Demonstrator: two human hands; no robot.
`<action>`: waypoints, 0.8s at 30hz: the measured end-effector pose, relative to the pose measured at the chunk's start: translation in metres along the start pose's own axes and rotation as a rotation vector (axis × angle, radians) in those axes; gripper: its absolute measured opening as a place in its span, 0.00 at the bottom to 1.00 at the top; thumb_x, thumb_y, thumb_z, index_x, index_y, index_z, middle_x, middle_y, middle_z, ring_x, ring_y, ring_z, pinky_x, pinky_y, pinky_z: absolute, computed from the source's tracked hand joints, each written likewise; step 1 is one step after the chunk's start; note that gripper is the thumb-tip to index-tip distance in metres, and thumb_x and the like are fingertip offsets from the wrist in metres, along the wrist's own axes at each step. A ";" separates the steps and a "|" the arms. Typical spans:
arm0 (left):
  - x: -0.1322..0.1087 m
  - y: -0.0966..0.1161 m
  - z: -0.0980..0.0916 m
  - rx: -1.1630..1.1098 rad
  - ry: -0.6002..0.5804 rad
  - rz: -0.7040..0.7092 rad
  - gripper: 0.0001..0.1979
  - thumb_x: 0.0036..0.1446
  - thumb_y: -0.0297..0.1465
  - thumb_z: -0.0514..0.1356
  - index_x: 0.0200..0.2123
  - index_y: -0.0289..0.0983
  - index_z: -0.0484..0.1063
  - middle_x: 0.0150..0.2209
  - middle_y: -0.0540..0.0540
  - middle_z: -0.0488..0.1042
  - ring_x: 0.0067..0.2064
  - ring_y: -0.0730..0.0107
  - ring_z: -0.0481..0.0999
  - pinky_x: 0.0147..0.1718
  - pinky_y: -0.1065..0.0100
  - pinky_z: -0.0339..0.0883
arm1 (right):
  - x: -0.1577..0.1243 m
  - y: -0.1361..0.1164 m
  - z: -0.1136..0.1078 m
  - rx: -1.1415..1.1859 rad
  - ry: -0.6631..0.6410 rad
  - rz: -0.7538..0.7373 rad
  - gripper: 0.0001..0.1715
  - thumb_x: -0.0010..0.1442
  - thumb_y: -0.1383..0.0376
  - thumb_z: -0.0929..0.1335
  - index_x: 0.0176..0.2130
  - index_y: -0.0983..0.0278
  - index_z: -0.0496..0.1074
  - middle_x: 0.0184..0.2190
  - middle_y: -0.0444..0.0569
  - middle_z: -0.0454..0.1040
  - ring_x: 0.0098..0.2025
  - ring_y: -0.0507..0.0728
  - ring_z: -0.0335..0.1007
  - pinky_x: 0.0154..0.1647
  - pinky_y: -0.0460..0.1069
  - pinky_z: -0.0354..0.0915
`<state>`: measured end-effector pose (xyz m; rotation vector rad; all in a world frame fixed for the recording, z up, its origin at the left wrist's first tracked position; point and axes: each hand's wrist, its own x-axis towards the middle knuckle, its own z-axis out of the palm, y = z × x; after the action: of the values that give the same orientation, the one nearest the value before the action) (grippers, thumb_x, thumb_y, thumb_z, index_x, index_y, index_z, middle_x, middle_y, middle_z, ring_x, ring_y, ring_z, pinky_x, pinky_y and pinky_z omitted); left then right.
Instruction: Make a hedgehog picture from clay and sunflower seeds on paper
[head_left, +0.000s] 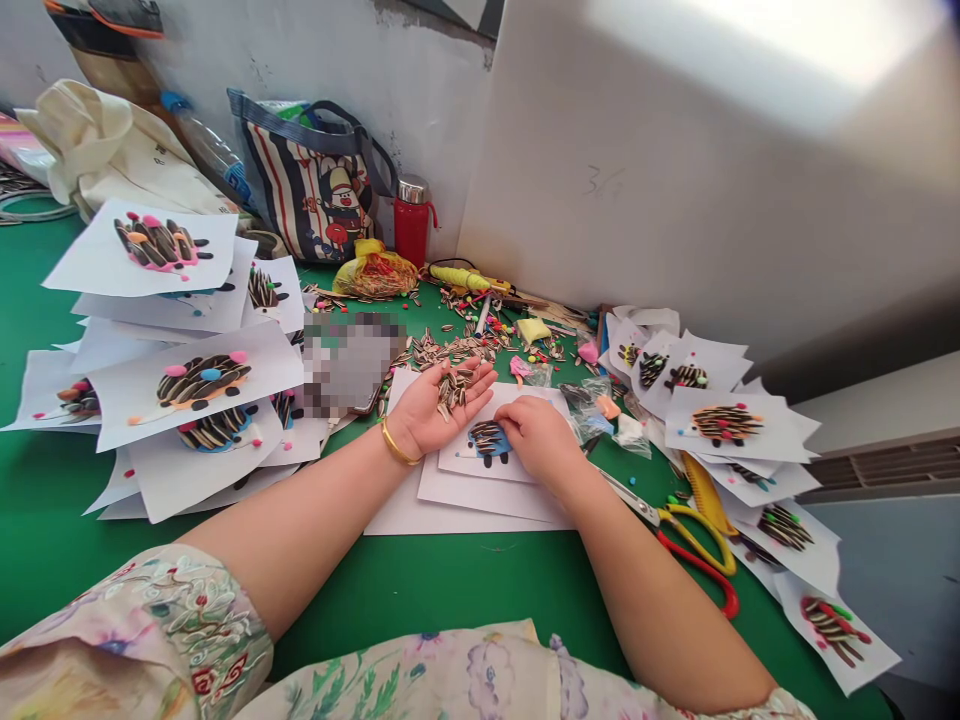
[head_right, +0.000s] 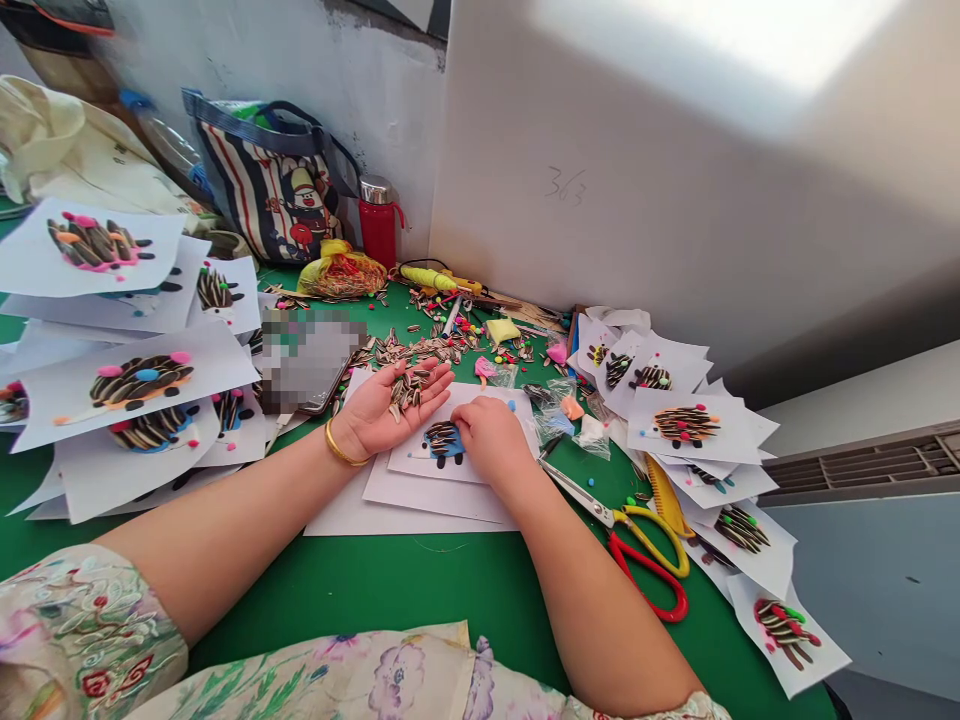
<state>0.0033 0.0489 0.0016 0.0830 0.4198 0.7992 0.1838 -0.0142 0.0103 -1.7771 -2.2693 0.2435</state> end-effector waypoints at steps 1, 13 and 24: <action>0.000 0.000 0.000 0.000 -0.001 0.000 0.16 0.67 0.34 0.49 0.48 0.32 0.72 0.47 0.37 0.78 0.54 0.57 0.76 0.53 0.57 0.70 | 0.000 0.000 0.000 -0.004 0.002 0.000 0.11 0.64 0.69 0.65 0.38 0.61 0.79 0.35 0.49 0.76 0.42 0.58 0.69 0.45 0.50 0.61; 0.002 0.000 -0.004 -0.020 -0.065 -0.019 0.18 0.68 0.35 0.47 0.48 0.32 0.72 0.47 0.37 0.78 0.53 0.57 0.77 0.50 0.58 0.72 | -0.001 -0.010 -0.019 0.023 0.203 -0.062 0.11 0.64 0.67 0.65 0.41 0.60 0.78 0.35 0.49 0.76 0.42 0.59 0.70 0.44 0.51 0.63; 0.010 -0.001 -0.008 -0.049 -0.056 -0.037 0.15 0.66 0.31 0.49 0.34 0.33 0.73 0.29 0.44 0.79 0.30 0.70 0.79 0.33 0.70 0.74 | 0.050 -0.040 -0.013 -0.098 0.223 -0.239 0.14 0.62 0.70 0.66 0.43 0.58 0.79 0.39 0.50 0.76 0.41 0.60 0.66 0.43 0.53 0.62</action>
<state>0.0073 0.0549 -0.0091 0.0522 0.3475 0.7684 0.1391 0.0240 0.0381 -1.4722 -2.3336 -0.1076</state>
